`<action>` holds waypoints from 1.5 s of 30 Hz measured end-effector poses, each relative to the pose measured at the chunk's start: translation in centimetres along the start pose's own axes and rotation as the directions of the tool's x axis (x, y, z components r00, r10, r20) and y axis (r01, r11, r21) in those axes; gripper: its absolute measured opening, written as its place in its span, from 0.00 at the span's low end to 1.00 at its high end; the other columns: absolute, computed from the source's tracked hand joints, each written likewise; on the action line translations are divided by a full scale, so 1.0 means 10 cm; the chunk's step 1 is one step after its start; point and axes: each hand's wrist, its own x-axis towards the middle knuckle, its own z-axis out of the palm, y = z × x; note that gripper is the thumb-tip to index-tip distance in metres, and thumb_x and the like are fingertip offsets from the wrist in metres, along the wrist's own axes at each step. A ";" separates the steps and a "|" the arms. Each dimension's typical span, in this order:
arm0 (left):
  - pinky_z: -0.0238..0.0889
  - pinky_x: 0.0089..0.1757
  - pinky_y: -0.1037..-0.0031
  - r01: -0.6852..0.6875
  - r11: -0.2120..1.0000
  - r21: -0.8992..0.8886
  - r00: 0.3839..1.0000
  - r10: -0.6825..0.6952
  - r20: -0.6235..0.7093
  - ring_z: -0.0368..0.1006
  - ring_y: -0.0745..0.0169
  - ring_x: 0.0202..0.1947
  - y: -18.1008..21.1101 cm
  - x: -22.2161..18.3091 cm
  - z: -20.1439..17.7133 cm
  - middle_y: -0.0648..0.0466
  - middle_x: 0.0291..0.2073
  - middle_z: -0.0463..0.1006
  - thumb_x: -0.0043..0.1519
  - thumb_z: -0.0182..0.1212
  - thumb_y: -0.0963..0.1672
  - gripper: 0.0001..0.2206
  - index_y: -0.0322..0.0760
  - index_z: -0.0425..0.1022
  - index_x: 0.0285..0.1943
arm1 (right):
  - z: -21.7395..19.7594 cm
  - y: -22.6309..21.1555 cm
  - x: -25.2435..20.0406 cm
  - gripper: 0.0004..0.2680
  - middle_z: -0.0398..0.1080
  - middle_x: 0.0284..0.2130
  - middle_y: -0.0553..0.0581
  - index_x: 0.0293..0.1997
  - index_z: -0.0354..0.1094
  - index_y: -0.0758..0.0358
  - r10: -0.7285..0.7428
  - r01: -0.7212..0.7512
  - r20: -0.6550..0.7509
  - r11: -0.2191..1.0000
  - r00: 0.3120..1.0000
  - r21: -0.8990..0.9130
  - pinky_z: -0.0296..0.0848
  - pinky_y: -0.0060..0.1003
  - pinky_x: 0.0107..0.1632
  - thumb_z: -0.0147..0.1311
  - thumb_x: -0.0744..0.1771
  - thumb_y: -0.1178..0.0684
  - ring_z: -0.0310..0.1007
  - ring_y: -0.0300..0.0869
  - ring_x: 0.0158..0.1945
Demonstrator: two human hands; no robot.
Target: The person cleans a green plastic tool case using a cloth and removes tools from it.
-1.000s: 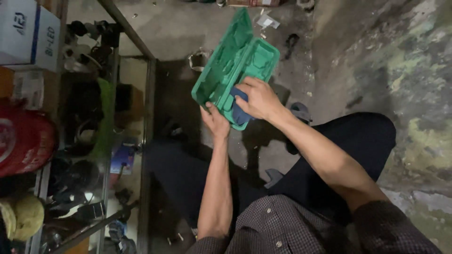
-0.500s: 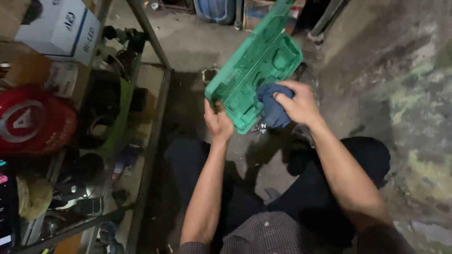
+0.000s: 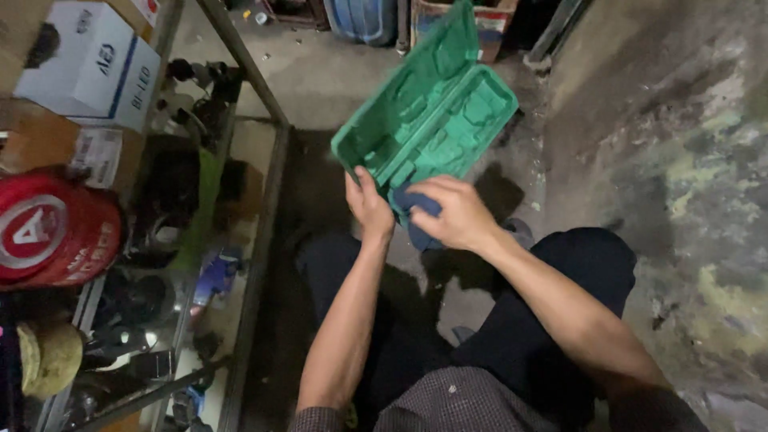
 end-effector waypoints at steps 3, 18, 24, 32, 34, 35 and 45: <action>0.62 0.56 0.70 0.034 0.996 -0.086 0.999 -0.033 0.013 0.70 0.61 0.54 -0.13 0.00 0.02 0.48 0.55 0.75 0.76 0.42 0.49 0.20 0.27 0.67 0.65 | -0.14 0.08 0.09 0.11 0.76 0.45 0.64 0.50 0.74 0.67 0.086 -0.098 -0.194 0.994 0.977 -0.054 0.73 0.47 0.54 0.62 0.64 0.56 0.75 0.57 0.49; 0.62 0.57 0.67 0.277 0.920 -0.278 0.960 -0.253 0.120 0.71 0.58 0.55 -0.11 -0.11 -0.02 0.48 0.57 0.75 0.74 0.42 0.52 0.24 0.27 0.68 0.65 | -0.29 0.16 -0.07 0.10 0.77 0.38 0.63 0.42 0.75 0.65 0.117 -0.120 0.053 0.991 0.992 0.052 0.76 0.46 0.48 0.61 0.60 0.54 0.77 0.55 0.43; 0.60 0.60 0.67 0.233 0.949 -0.211 0.968 -0.206 0.144 0.70 0.57 0.57 -0.12 -0.17 0.01 0.46 0.58 0.74 0.76 0.41 0.52 0.24 0.26 0.67 0.67 | -0.15 0.00 -0.10 0.11 0.77 0.42 0.63 0.46 0.74 0.67 -0.017 0.017 -0.019 1.000 1.000 0.004 0.75 0.46 0.51 0.59 0.62 0.54 0.76 0.55 0.46; 0.59 0.60 0.68 0.157 0.983 -0.099 0.987 -0.153 0.050 0.69 0.57 0.57 -0.30 -0.17 0.06 0.46 0.58 0.74 0.76 0.39 0.53 0.25 0.25 0.66 0.67 | -0.08 -0.08 -0.03 0.13 0.75 0.35 0.68 0.48 0.69 0.68 0.072 -0.057 0.185 0.995 0.980 -0.082 0.72 0.54 0.46 0.58 0.62 0.52 0.74 0.62 0.42; 0.60 0.60 0.67 0.145 0.987 -0.064 0.989 -0.145 0.007 0.69 0.56 0.56 -0.32 -0.18 0.03 0.45 0.57 0.74 0.77 0.39 0.53 0.25 0.25 0.67 0.66 | -0.11 -0.08 -0.03 0.13 0.74 0.33 0.69 0.48 0.68 0.68 0.111 -0.096 0.235 0.993 0.966 -0.075 0.72 0.56 0.44 0.58 0.62 0.52 0.74 0.63 0.40; 0.61 0.59 0.67 0.129 0.991 -0.047 0.991 -0.130 -0.017 0.69 0.56 0.55 -0.28 -0.19 0.01 0.45 0.56 0.75 0.77 0.39 0.53 0.25 0.24 0.67 0.65 | -0.14 -0.09 -0.03 0.14 0.74 0.31 0.69 0.47 0.68 0.67 0.158 -0.141 0.269 0.987 0.950 -0.083 0.72 0.57 0.42 0.58 0.62 0.50 0.75 0.64 0.39; 0.60 0.60 0.67 -0.004 0.999 -0.039 0.999 0.002 -0.037 0.69 0.56 0.57 -0.18 -0.10 0.01 0.45 0.58 0.74 0.77 0.40 0.52 0.24 0.25 0.65 0.67 | -0.74 0.40 -0.13 0.12 0.76 0.30 0.64 0.47 0.71 0.63 0.381 -0.376 -0.087 0.924 0.920 0.075 0.76 0.47 0.40 0.58 0.62 0.52 0.80 0.55 0.34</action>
